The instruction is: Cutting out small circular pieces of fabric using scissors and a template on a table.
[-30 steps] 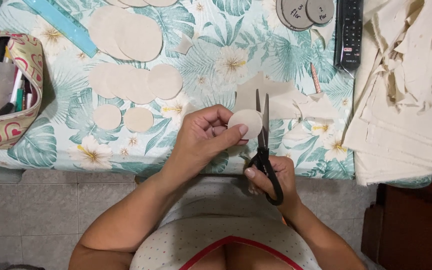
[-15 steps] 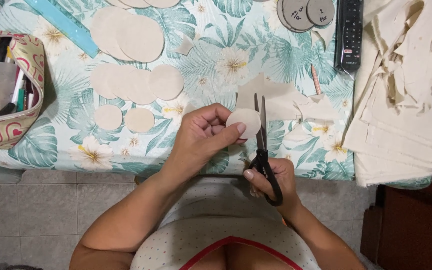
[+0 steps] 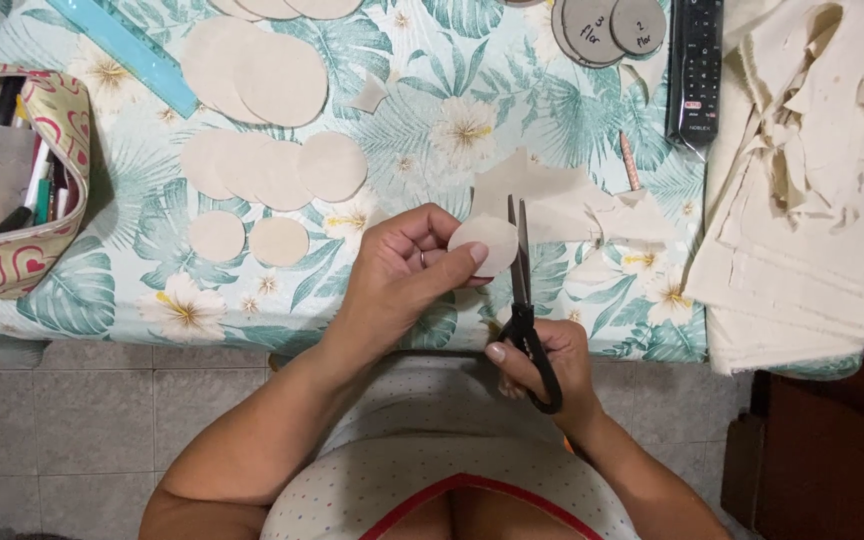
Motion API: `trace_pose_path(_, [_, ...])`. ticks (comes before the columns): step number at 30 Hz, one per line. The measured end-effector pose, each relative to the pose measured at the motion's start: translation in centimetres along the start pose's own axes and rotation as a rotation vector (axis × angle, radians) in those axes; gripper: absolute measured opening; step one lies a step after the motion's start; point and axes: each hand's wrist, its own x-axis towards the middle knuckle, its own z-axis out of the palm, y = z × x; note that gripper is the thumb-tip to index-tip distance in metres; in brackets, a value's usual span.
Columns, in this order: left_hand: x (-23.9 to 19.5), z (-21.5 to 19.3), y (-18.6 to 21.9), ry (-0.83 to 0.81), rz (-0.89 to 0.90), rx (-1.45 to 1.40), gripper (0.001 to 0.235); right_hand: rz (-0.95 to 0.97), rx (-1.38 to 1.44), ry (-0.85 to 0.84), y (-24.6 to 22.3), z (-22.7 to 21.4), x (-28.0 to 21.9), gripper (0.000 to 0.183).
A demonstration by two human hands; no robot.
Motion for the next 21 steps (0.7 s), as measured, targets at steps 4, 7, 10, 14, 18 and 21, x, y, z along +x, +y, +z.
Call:
trace_pose_path(4, [-0.1, 0.2, 0.1, -0.016, -0.011, 0.005, 0.014, -0.031, 0.048, -0.028, -0.1, 0.2, 0.5, 0.027])
trace_pose_path(7, [0.0, 0.2, 0.0, -0.026, -0.023, 0.019, 0.014, -0.047, 0.06, -0.04, -0.4, 0.4, 0.8, 0.025])
trace_pose_path(10, [-0.1, 0.0, -0.1, -0.028, -0.026, 0.036, 0.014, -0.058, 0.057, -0.049, -0.3, 0.4, 1.0, 0.025])
trace_pose_path(14, [-0.2, -0.1, 0.0, -0.032, -0.03, 0.054, 0.013, -0.077, 0.069, -0.041, -0.4, 0.6, 1.0, 0.026])
trace_pose_path(18, [-0.2, 0.0, 0.1, -0.03, -0.035, 0.057, 0.014, -0.059, 0.076, -0.053, -0.2, 0.3, 0.9, 0.027])
trace_pose_path(21, [-0.1, -0.1, -0.1, -0.035, -0.034, 0.055, 0.014, -0.087, 0.07, -0.043, 0.1, 0.3, 0.9, 0.028])
